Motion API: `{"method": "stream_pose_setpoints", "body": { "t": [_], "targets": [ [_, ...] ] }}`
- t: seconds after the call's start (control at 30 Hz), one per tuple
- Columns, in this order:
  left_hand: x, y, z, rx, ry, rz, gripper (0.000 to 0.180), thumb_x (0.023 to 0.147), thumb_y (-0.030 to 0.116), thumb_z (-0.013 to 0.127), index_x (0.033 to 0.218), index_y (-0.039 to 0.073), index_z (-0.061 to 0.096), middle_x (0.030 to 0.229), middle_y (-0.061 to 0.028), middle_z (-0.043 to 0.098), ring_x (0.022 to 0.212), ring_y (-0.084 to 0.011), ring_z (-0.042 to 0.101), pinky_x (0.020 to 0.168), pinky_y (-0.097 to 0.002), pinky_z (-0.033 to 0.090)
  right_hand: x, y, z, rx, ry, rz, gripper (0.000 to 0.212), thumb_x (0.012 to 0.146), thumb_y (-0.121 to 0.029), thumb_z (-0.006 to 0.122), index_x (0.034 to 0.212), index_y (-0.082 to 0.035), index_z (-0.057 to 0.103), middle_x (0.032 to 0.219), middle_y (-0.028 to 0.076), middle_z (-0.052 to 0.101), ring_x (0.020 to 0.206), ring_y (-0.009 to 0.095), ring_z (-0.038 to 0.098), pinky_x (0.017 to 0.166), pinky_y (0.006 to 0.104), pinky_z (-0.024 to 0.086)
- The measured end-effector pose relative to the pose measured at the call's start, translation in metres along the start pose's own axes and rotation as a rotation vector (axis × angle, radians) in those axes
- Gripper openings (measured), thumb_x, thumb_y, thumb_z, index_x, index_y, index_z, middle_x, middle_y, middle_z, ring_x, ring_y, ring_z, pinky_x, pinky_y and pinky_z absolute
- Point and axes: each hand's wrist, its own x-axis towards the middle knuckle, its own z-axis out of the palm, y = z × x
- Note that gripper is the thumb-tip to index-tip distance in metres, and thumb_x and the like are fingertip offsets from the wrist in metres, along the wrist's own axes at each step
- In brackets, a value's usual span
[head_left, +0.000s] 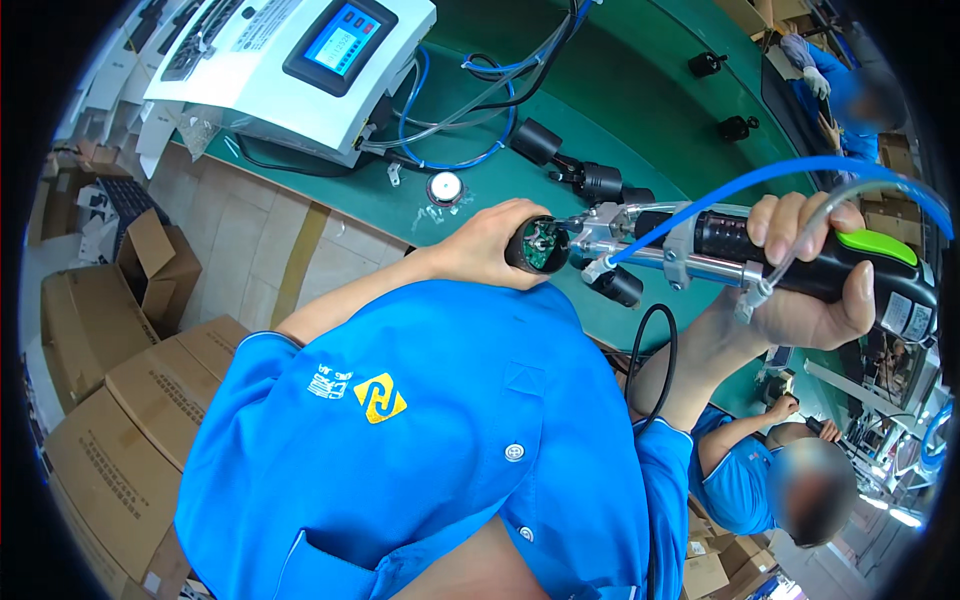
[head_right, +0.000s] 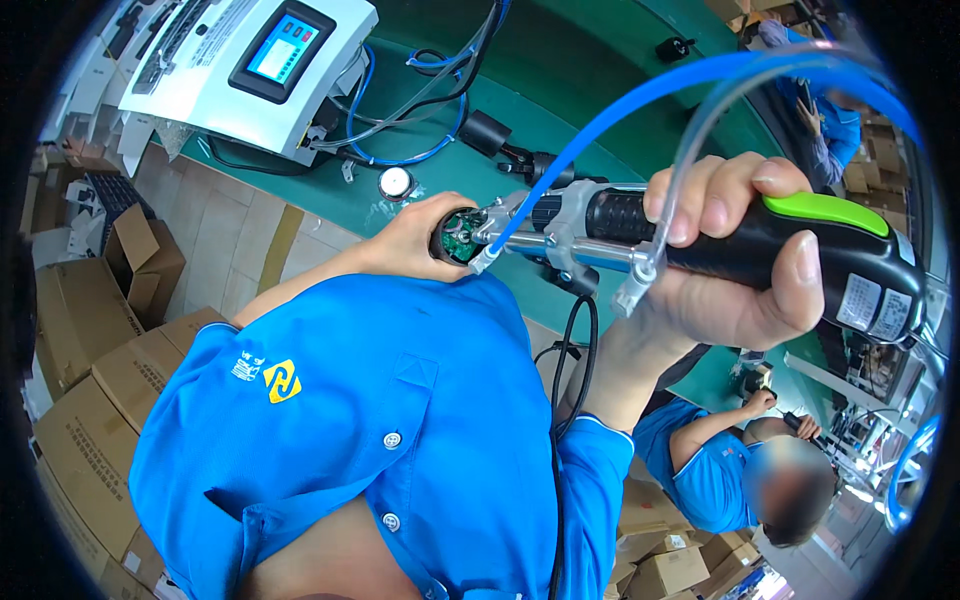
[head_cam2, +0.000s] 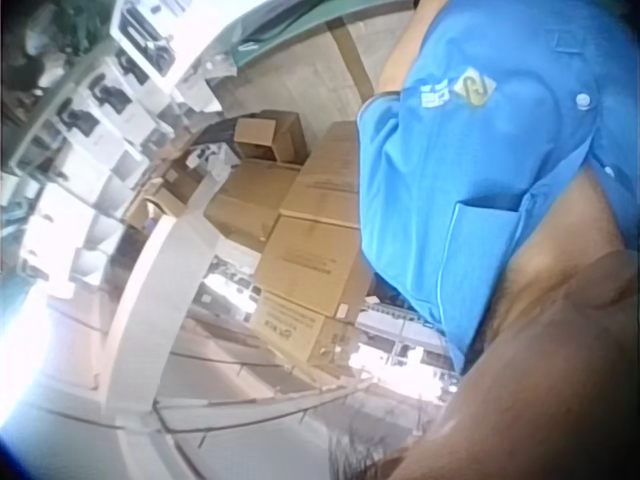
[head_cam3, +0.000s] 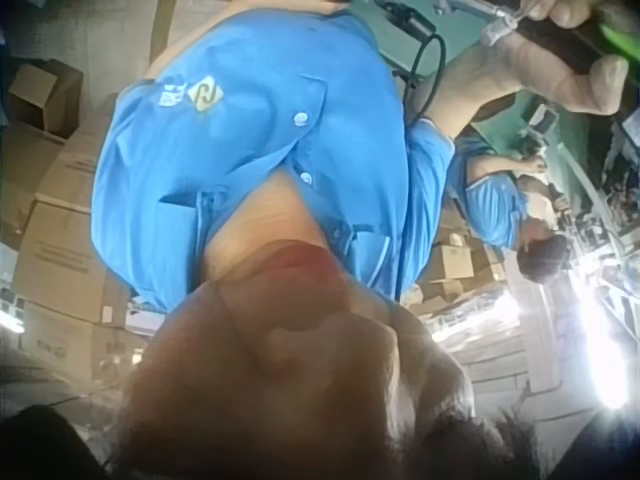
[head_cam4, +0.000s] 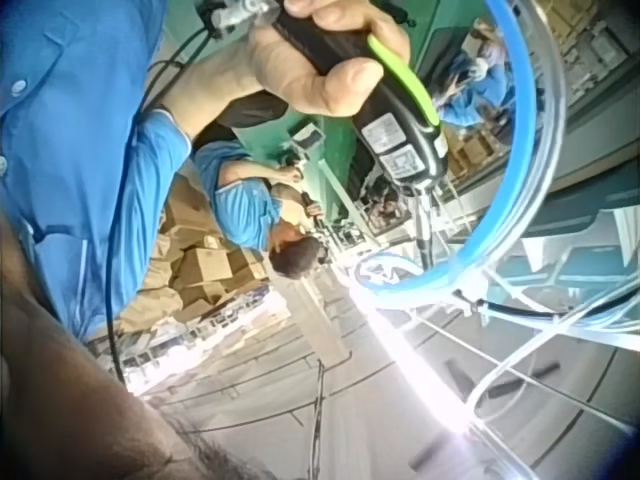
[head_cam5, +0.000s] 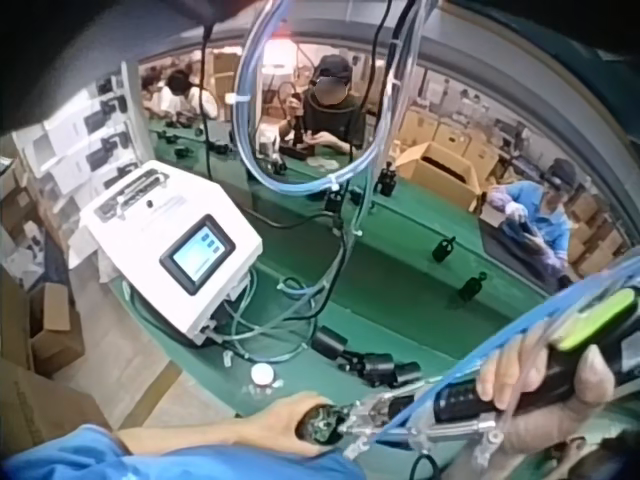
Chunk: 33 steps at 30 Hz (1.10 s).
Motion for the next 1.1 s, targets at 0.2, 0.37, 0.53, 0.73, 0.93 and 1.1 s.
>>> {"method": "stream_pose_setpoints", "body": {
  "t": [0.2, 0.37, 0.53, 0.73, 0.93, 1.1],
  "targets": [
    [0.0, 0.002, 0.0, 0.03, 0.0, 0.024, 0.061, 0.053, 0.018, 0.075, 0.104, -0.002, 0.049, 0.098, -0.0149, 0.054, 0.088, -0.0263, 0.057, 0.076, -0.0314, 0.045, -0.001, 0.006, 0.0, -0.013, 0.022, 0.0, 0.039, 0.076, -0.031, 0.044, 0.096, 0.003, 0.05, 0.068, 0.011, 0.05, 0.054, 0.019, 0.049, 0.05, 0.0315, 0.038],
    [0.001, 0.0, 0.0, 0.026, -0.022, 0.015, 0.061, 0.054, 0.019, 0.075, 0.105, -0.001, 0.049, 0.098, -0.0146, 0.054, 0.089, -0.0259, 0.056, 0.076, -0.0314, 0.045, -0.002, 0.008, -0.002, -0.003, 0.002, 0.015, 0.039, 0.076, -0.031, 0.045, 0.096, 0.002, 0.05, 0.069, 0.011, 0.05, 0.054, 0.02, 0.049, 0.051, 0.0314, 0.039],
    [0.0, 0.001, 0.0, 0.026, -0.024, 0.003, 0.06, 0.054, 0.018, 0.075, 0.104, -0.001, 0.049, 0.098, -0.0142, 0.054, 0.089, -0.0253, 0.056, 0.076, -0.031, 0.045, -0.002, 0.01, -0.001, 0.002, -0.004, 0.027, 0.039, 0.076, -0.031, 0.044, 0.096, 0.003, 0.05, 0.069, 0.011, 0.05, 0.054, 0.02, 0.049, 0.052, 0.0315, 0.039],
    [0.0, 0.001, 0.0, 0.019, -0.034, -0.006, 0.059, 0.054, 0.017, 0.074, 0.104, 0.0, 0.049, 0.098, -0.0134, 0.054, 0.087, -0.025, 0.056, 0.075, -0.0312, 0.045, -0.004, 0.01, 0.001, 0.004, 0.006, 0.009, 0.039, 0.077, -0.031, 0.045, 0.097, 0.003, 0.05, 0.069, 0.011, 0.05, 0.054, 0.02, 0.049, 0.053, 0.0319, 0.04],
    [-0.001, -0.004, 0.002, 0.057, -0.025, 0.045, 0.058, 0.055, 0.016, 0.073, 0.104, 0.0, 0.048, 0.097, -0.0134, 0.053, 0.086, -0.0258, 0.055, 0.074, -0.032, 0.045, -0.005, 0.013, 0.003, -0.032, 0.021, 0.025, 0.036, 0.078, -0.03, 0.045, 0.096, 0.002, 0.049, 0.069, 0.011, 0.049, 0.053, 0.019, 0.047, 0.052, 0.0321, 0.04],
    [-0.004, -0.002, 0.002, 0.127, -0.065, 0.09, 0.058, 0.055, 0.016, 0.074, 0.105, 0.0, 0.048, 0.095, -0.0139, 0.053, 0.086, -0.0254, 0.055, 0.075, -0.0319, 0.044, -0.012, 0.018, 0.002, -0.009, 0.013, 0.061, 0.031, 0.077, -0.027, 0.046, 0.093, 0.0, 0.047, 0.068, 0.01, 0.047, 0.053, 0.019, 0.046, 0.053, 0.0338, 0.04]
  ]
}}
